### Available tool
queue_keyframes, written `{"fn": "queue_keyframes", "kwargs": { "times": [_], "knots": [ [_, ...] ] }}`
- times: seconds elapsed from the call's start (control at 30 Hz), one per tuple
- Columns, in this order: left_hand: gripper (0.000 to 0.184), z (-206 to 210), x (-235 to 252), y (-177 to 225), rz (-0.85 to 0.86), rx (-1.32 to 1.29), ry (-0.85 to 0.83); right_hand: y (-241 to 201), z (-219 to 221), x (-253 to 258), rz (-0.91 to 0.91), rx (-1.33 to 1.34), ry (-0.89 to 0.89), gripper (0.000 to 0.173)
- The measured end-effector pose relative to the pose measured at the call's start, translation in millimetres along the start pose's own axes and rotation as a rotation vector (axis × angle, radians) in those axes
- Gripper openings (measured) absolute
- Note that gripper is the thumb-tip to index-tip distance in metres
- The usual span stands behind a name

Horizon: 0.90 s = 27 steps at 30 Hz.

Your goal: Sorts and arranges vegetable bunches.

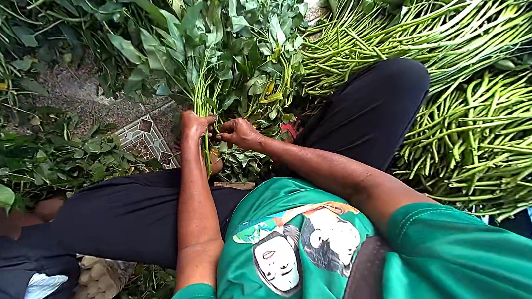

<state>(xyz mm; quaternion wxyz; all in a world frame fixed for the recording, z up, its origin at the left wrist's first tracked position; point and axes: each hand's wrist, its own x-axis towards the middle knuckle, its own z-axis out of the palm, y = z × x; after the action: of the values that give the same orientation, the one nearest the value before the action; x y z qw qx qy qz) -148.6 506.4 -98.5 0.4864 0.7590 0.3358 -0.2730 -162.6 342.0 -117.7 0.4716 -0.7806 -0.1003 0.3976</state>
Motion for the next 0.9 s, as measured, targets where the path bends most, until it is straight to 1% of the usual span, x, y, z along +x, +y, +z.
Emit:
{"fn": "queue_keyframes", "kwargs": {
  "times": [0.03, 0.1, 0.13, 0.17, 0.23, 0.3, 0.33, 0.37, 0.4, 0.43, 0.5, 0.57, 0.63, 0.67, 0.7, 0.73, 0.77, 0.8, 0.83, 0.87, 0.9],
  "knots": [
    [0.036, 1.2, 1.6, -1.2, 0.006, -0.006, -0.009, 1.1, 0.8, 1.4, 0.046, 0.127, -0.02, 0.033],
    [0.038, 1.6, 0.8, -0.4, 0.024, -0.043, -0.027, -4.1, -3.4, 3.5, 0.224, 0.393, -0.1, 0.05],
    [0.038, 2.2, -2.2, 1.1, 0.031, -0.096, -0.033, -4.8, -7.1, 7.0, 0.289, 0.494, -0.136, 0.059],
    [0.037, 3.8, -6.0, 2.4, 0.037, -0.173, -0.03, -5.8, -8.8, 11.3, 0.323, 0.564, -0.132, 0.063],
    [0.034, 5.8, -11.4, 5.6, 0.029, -0.297, -0.032, -8.2, -9.2, 20.0, 0.311, 0.665, -0.039, 0.058],
    [0.03, 7.1, -11.6, 7.3, 0.027, -0.343, -0.017, -12.2, -6.2, 27.1, 0.234, 0.688, 0.194, 0.043],
    [0.028, 7.5, -10.0, 6.3, 0.035, -0.337, 0.003, -12.9, -4.4, 31.6, 0.181, 0.639, 0.324, 0.034],
    [0.027, 8.0, -5.4, 3.4, 0.043, -0.327, 0.033, -12.4, -4.8, 35.2, 0.14, 0.562, 0.395, 0.028],
    [0.027, 7.9, -1.4, 1.0, 0.056, -0.302, 0.073, -11.6, -6.3, 36.5, 0.114, 0.48, 0.414, 0.023],
    [0.029, 6.4, 0.7, -0.2, 0.071, -0.279, 0.106, -11.4, -7.9, 33.8, 0.087, 0.395, 0.386, 0.02],
    [0.029, 2.8, 3.7, -0.7, 0.103, -0.293, 0.153, -11.1, -11.5, 17.6, 0.016, 0.244, 0.23, 0.021],
    [0.028, -2.2, 5.3, 0.1, 0.154, -0.334, 0.184, -6.8, -11.6, -1.9, -0.103, 0.074, 0.066, 0.022],
    [0.027, -10.3, 6.7, -1.3, 0.188, -0.339, 0.192, -7.5, -10.7, -25.5, -0.176, -0.129, -0.118, 0.02],
    [0.026, -14.8, 7.5, -1.9, 0.194, -0.34, 0.182, -12.8, -12.5, -36.5, -0.169, -0.251, -0.233, 0.019],
    [0.026, -18.6, 7.5, -2.3, 0.193, -0.347, 0.163, -17.6, -14.9, -43.9, -0.125, -0.374, -0.347, 0.019],
    [0.025, -20.5, 5.7, -1.7, 0.188, -0.355, 0.146, -21.2, -17.5, -47.3, -0.059, -0.494, -0.43, 0.021],
    [0.023, -21.0, 2.9, -0.1, 0.182, -0.357, 0.134, -22.1, -20.6, -47.0, 0.004, -0.571, -0.456, 0.027],
    [0.023, -20.7, -0.5, 1.8, 0.173, -0.353, 0.123, -19.4, -24.5, -43.2, 0.053, -0.593, -0.417, 0.036],
    [0.023, -19.9, -2.9, 3.0, 0.166, -0.348, 0.11, -16.1, -29.6, -36.6, 0.08, -0.556, -0.343, 0.04],
    [0.023, -18.2, -3.2, 3.2, 0.163, -0.349, 0.097, -12.7, -33.6, -28.0, 0.065, -0.453, -0.227, 0.04],
    [0.023, -15.6, -3.5, 3.9, 0.165, -0.354, 0.081, -14.5, -37.3, -19.9, 0.042, -0.296, -0.14, 0.041]
  ]
}}
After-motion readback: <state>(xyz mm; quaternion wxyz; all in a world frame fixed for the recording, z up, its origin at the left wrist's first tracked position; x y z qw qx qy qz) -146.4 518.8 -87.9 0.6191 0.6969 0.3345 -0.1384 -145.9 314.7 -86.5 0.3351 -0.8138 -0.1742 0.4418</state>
